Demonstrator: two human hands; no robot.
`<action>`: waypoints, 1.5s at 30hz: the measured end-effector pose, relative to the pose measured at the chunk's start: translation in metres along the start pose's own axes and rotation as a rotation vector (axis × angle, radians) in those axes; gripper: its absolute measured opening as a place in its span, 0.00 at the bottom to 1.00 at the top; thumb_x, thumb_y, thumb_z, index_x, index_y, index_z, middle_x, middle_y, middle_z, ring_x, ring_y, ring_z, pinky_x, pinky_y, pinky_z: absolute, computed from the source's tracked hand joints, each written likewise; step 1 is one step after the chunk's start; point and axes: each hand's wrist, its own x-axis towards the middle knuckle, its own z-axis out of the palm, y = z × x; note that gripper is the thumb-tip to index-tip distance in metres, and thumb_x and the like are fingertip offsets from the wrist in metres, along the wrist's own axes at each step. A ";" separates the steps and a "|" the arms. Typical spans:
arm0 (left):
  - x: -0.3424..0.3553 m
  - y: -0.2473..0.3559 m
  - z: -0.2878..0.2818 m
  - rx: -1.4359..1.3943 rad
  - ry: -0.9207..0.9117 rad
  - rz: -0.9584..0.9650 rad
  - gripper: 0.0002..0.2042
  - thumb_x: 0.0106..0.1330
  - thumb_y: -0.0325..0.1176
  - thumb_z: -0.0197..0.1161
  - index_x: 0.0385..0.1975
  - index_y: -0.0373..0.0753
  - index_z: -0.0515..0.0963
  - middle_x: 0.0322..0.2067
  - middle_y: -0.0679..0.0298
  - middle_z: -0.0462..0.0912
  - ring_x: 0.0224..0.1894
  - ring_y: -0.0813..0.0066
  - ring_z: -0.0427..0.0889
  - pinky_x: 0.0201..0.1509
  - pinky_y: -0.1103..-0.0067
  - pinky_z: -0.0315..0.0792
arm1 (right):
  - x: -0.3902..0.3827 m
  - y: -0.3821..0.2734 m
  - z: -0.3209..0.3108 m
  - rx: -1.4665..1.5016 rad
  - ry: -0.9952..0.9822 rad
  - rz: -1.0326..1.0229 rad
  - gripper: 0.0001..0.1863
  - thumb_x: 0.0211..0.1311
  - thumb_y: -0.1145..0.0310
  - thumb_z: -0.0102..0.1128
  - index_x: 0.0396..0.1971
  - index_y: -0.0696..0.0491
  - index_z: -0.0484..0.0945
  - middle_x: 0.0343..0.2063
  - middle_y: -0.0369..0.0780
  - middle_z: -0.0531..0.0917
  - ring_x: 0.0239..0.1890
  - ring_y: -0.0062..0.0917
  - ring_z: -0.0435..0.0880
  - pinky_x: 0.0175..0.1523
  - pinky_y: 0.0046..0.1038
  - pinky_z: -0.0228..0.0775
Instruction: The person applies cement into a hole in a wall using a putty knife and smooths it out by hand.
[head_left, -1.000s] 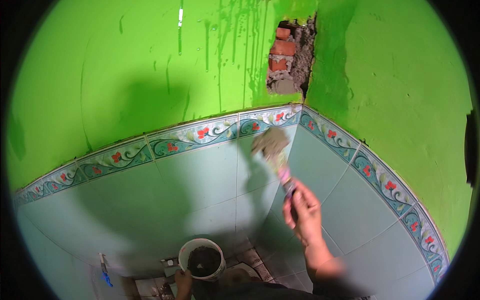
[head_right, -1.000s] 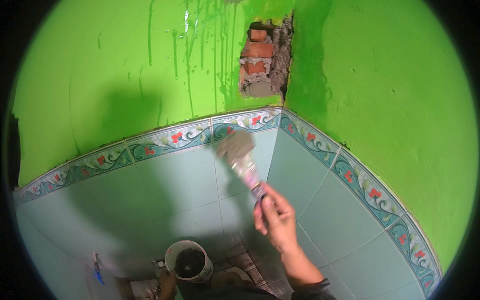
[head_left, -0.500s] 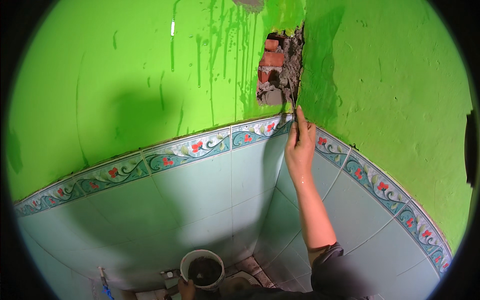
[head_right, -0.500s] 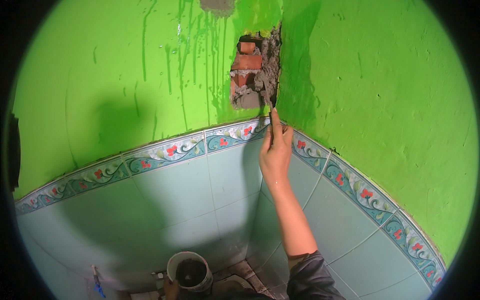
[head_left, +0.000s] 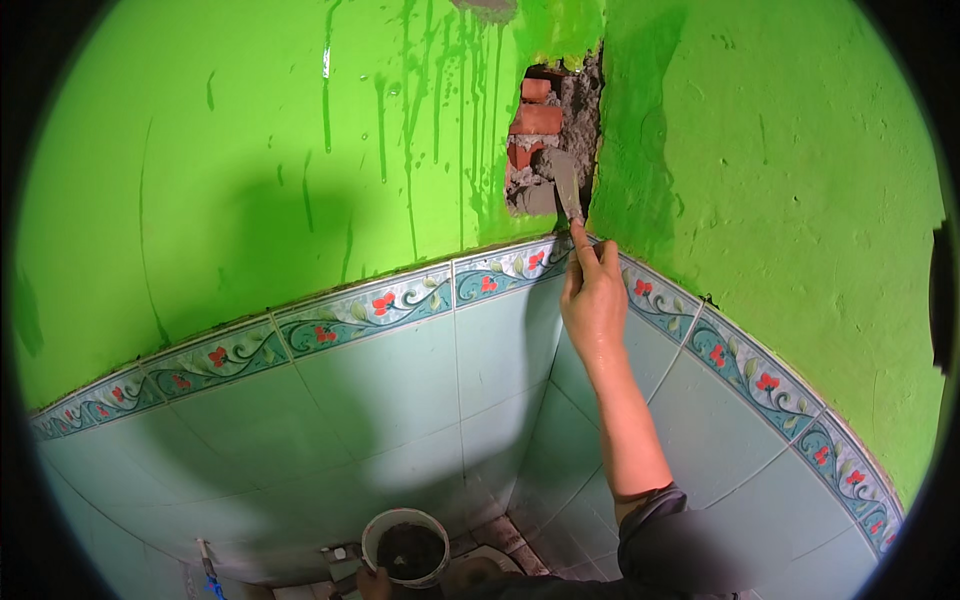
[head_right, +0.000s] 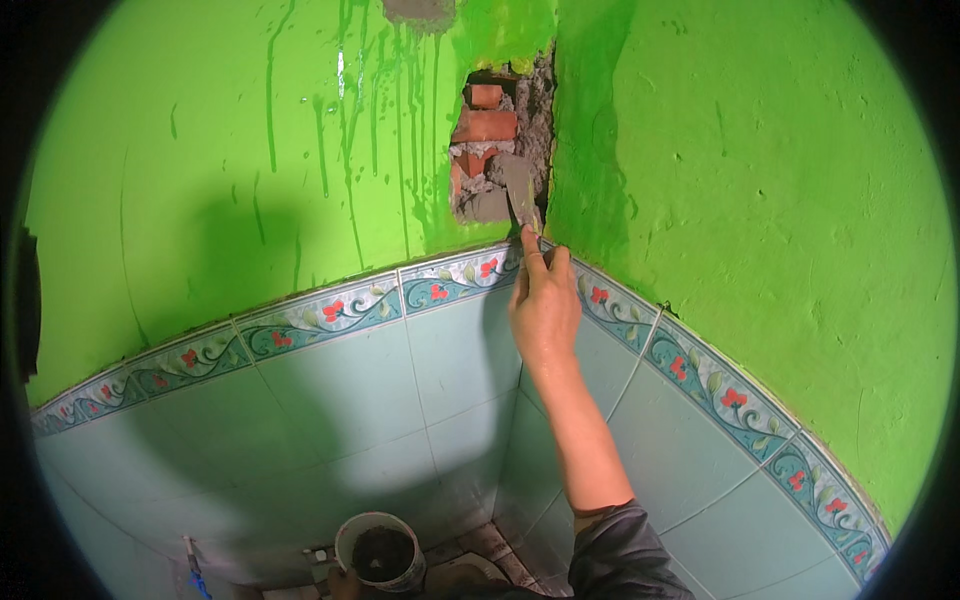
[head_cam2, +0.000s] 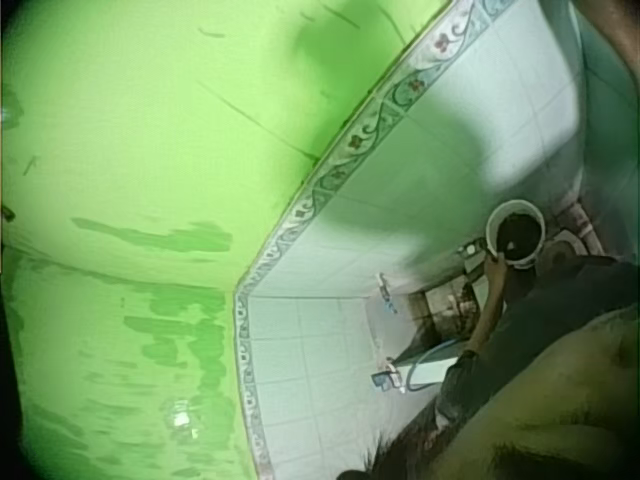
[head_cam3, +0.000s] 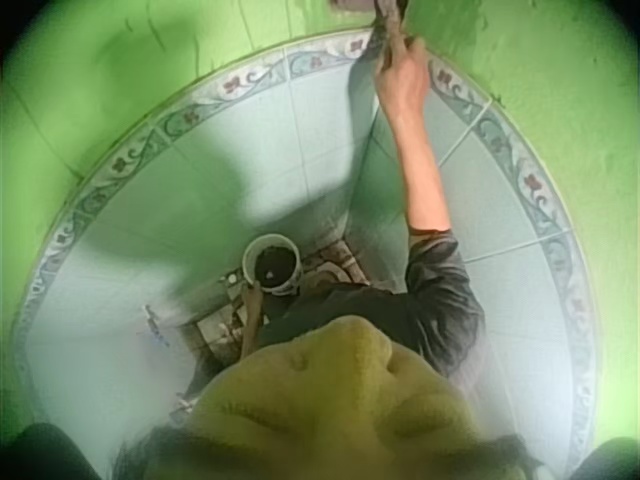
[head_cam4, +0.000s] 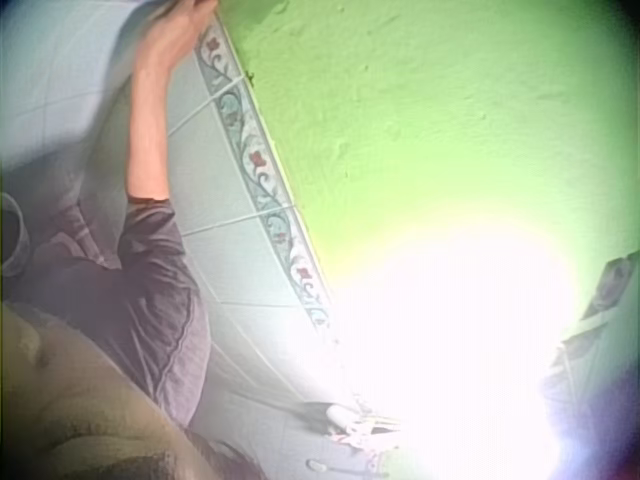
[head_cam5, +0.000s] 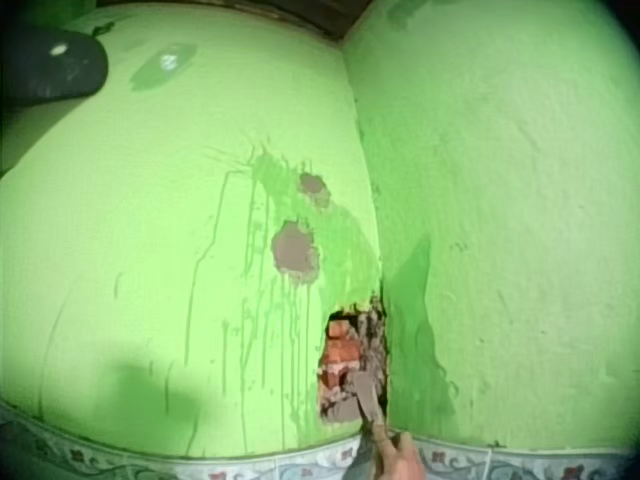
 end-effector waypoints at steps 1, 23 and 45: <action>-0.004 0.006 0.001 0.011 -0.003 -0.003 0.43 0.64 0.61 0.58 0.69 0.33 0.58 0.66 0.46 0.64 0.67 0.51 0.67 0.66 0.61 0.66 | 0.001 0.000 -0.003 0.000 0.000 0.000 0.25 0.59 0.78 0.58 0.59 0.50 0.76 0.34 0.46 0.73 0.37 0.41 0.77 0.40 0.38 0.73; -0.027 0.078 0.014 0.199 -0.038 -0.091 0.37 0.72 0.50 0.52 0.69 0.26 0.52 0.70 0.40 0.54 0.72 0.46 0.56 0.72 0.60 0.55 | -0.012 0.010 -0.044 0.263 -0.195 0.065 0.22 0.66 0.76 0.55 0.60 0.57 0.74 0.34 0.46 0.72 0.32 0.37 0.75 0.42 0.33 0.70; -0.005 0.033 0.017 0.184 -0.032 -0.016 0.44 0.68 0.59 0.54 0.72 0.31 0.48 0.72 0.43 0.50 0.73 0.48 0.54 0.73 0.60 0.54 | -0.055 0.011 -0.016 0.290 -0.142 0.151 0.24 0.67 0.78 0.51 0.63 0.58 0.70 0.34 0.46 0.70 0.30 0.38 0.76 0.40 0.32 0.72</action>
